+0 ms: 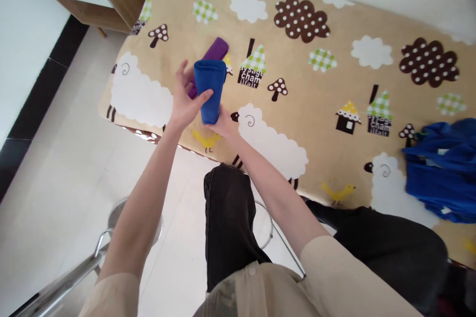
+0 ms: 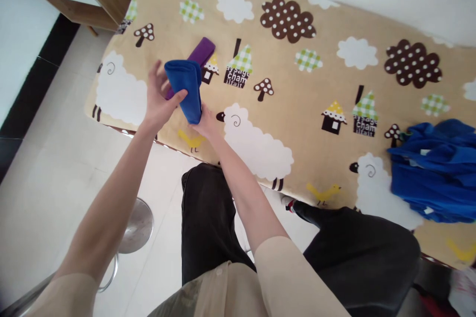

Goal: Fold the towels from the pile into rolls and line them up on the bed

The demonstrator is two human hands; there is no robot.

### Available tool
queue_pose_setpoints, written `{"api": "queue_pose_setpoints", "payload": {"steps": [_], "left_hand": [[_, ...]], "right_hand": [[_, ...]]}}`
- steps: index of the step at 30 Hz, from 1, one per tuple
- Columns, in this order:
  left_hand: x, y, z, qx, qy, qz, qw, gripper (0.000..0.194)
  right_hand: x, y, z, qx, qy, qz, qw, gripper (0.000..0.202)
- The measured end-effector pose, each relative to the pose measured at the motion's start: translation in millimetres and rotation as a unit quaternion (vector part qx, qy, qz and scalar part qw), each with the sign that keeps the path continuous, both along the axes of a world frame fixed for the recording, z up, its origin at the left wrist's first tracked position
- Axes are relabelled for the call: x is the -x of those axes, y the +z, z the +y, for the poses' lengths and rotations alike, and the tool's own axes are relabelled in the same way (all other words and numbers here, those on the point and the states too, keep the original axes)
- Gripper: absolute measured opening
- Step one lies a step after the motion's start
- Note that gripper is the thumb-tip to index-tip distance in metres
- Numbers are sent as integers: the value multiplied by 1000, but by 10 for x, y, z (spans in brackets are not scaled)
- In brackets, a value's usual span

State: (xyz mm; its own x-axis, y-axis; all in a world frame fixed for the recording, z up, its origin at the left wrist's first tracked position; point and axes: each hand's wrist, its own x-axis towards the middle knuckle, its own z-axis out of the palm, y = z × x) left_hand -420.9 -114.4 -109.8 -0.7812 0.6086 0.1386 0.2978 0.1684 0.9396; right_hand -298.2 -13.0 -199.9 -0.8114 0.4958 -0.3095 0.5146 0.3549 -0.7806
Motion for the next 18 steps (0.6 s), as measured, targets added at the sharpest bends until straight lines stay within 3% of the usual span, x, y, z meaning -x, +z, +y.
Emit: {"api": "queue_pose_setpoints", "payload": {"steps": [3,5,8,12,15,18], "left_hand": [[-33,-11,-29,15,59,87,994,96],[-113,-32,-39,26,58,112,992,93],[-324,-127,-6,78,-9,129,989,85],[-640,-356,167,172,-127,139,967,60],[-730,-538,411,228,-144,146,952,49],[-630,-653,708,264,-152,172,937,48]], "right_hand": [[-114,-20,70,13,-40,21,999,140],[-268,-29,144,32,-61,25,997,149],[-710,11,243,54,-77,36,995,145],[-1805,188,291,88,-90,17,992,110],[-2883,369,305,94,-106,-38,989,89],[-3916,559,342,35,-166,-106,980,72]]}}
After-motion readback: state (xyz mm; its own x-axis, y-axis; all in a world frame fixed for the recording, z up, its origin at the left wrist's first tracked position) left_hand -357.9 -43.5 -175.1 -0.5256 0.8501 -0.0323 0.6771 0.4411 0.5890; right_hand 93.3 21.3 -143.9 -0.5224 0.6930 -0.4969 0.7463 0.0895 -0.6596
